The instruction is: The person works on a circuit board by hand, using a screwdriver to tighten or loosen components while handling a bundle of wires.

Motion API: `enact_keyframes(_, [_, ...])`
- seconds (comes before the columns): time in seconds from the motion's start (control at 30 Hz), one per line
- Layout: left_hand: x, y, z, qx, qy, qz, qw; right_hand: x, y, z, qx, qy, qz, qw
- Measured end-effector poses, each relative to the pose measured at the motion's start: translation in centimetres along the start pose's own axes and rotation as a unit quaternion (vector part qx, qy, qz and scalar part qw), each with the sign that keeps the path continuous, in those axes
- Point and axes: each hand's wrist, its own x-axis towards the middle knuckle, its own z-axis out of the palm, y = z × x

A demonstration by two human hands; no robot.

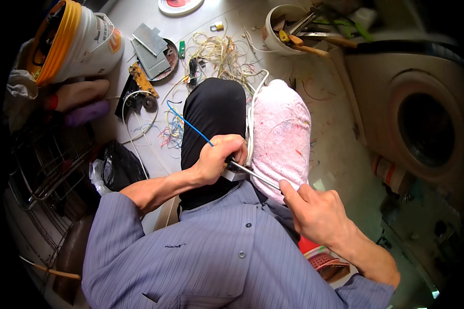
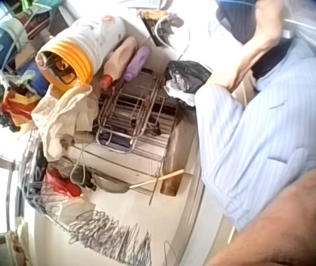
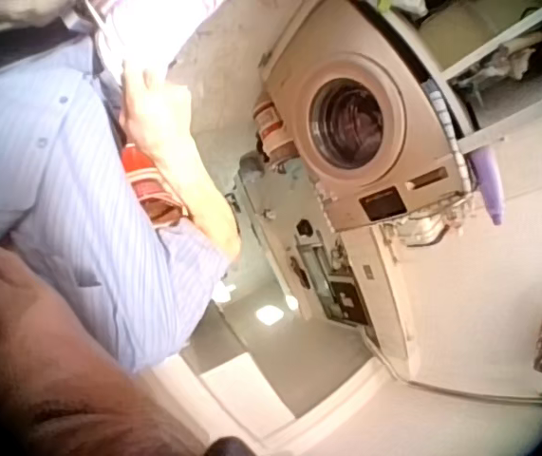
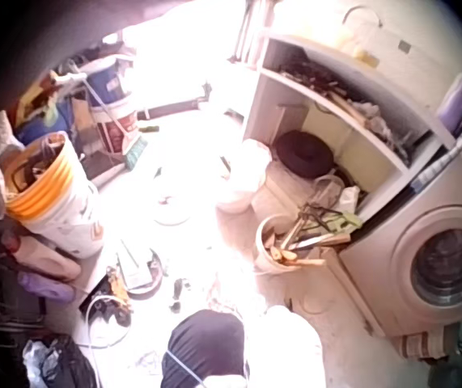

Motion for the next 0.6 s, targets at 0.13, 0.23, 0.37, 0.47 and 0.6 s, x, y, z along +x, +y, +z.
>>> enact_keyframes(0.13, [0.3,-0.1,-0.3,0.030,-0.014,0.006,0.999,-0.9,-0.3,1.4,-0.089,0.040,-0.034,0.995])
enact_keyframes(0.23, [0.7,-0.6,-0.1,-0.019,-0.001,-0.003,1.000,-0.8,0.0,1.5,-0.164,0.067,-0.073,0.981])
enact_keyframes(0.37, [1.1,-0.5,0.3,-0.079,0.014,-0.023,0.997,-0.5,0.5,2.3,-0.082,0.190,-0.070,0.976])
enact_keyframes(0.47, [1.2,-1.0,0.5,-0.119,0.035,-0.036,0.992,-1.2,1.2,3.3,-0.083,0.272,-0.052,0.957])
enact_keyframes(0.6, [1.7,-1.0,1.0,-0.102,0.054,-0.062,0.991,-1.8,2.4,3.9,-0.175,0.296,-0.116,0.932])
